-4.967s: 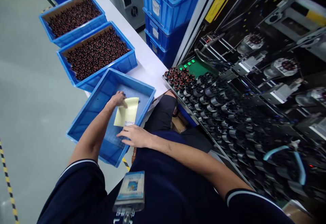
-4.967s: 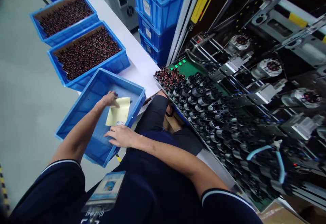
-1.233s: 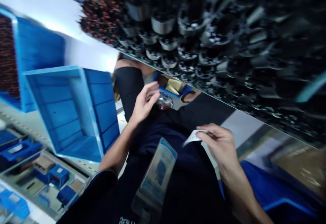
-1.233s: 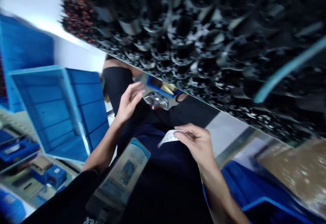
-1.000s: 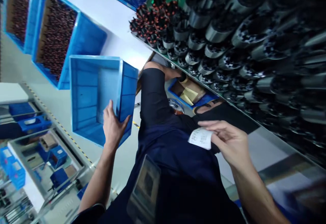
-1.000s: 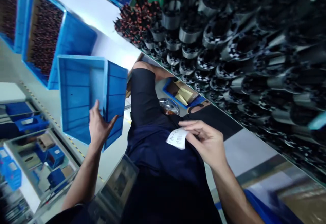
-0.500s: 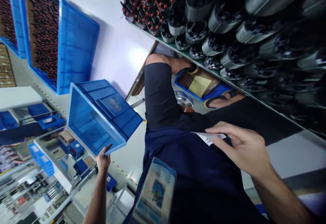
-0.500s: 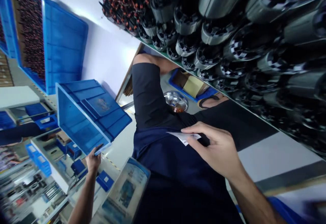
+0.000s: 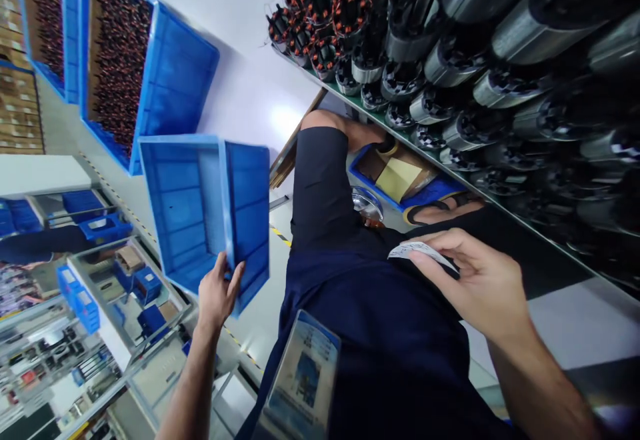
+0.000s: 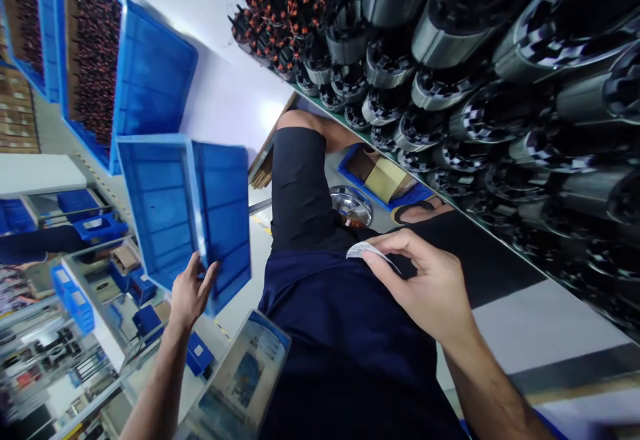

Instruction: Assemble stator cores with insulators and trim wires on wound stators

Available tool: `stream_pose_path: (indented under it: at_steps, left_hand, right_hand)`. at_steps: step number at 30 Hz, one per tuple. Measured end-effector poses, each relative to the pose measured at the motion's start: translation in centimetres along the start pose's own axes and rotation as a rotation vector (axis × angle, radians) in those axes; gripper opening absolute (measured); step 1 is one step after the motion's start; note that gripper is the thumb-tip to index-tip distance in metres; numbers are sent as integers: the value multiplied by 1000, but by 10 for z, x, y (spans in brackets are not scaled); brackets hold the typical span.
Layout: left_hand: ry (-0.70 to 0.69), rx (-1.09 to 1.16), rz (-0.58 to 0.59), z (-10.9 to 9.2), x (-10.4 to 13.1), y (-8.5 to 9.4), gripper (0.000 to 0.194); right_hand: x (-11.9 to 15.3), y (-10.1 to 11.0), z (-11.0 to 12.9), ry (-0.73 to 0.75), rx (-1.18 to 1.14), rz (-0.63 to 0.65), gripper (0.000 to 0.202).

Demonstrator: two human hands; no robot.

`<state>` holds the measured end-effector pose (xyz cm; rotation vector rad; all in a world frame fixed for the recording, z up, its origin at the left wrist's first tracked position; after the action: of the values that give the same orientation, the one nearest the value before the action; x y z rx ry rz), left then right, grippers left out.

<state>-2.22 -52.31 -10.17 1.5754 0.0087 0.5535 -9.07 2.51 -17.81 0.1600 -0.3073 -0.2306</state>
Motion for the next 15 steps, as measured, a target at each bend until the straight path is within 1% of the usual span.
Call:
stream_pose_path:
  at_steps: [2, 3, 4, 5, 6, 8, 10, 11, 13, 15]
  left_hand:
    - [-133, 102, 74, -16, 4, 3, 90]
    - [-193, 133, 110, -19, 9, 4, 99]
    - [-240, 145, 142, -19, 14, 5, 106]
    - [-271, 137, 162, -14, 19, 4, 106]
    - [-282, 114, 166, -7, 23, 3, 99]
    - [-258, 45, 130, 12, 25, -2, 74]
    - [-213, -21, 73, 31, 20, -4, 49]
    - [-195, -42, 52, 38, 17, -3, 40]
    - [-181, -59, 30, 47, 12, 6, 33]
    - [-193, -46, 7, 46, 11, 29, 35]
  right_hand:
    - [4, -2, 9, 65, 37, 12, 17]
    - [6, -3, 13, 99, 49, 17, 16]
    - [8, -3, 17, 127, 54, 21, 17]
    - [10, -3, 19, 148, 51, 23, 18]
    - [12, -2, 21, 162, 47, 26, 18]
    - [16, -1, 20, 171, 46, 29, 18]
    - [20, 0, 16, 167, 65, 34, 17]
    - [23, 0, 14, 165, 80, 36, 17]
    - [28, -1, 11, 150, 93, 40, 17]
    - [33, -4, 10, 91, 32, 52, 16]
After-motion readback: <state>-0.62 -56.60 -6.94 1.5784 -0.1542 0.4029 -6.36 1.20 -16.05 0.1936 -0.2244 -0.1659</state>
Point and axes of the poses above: each hand's wrist, its own x-axis away from the middle knuckle, its own y-axis out of the back of the hand, z = x × y, the point moved 6 cm from there along -x, towards the middle knuckle, and after that the axes turned 13 degrees about -z, right-handed, at the moved point
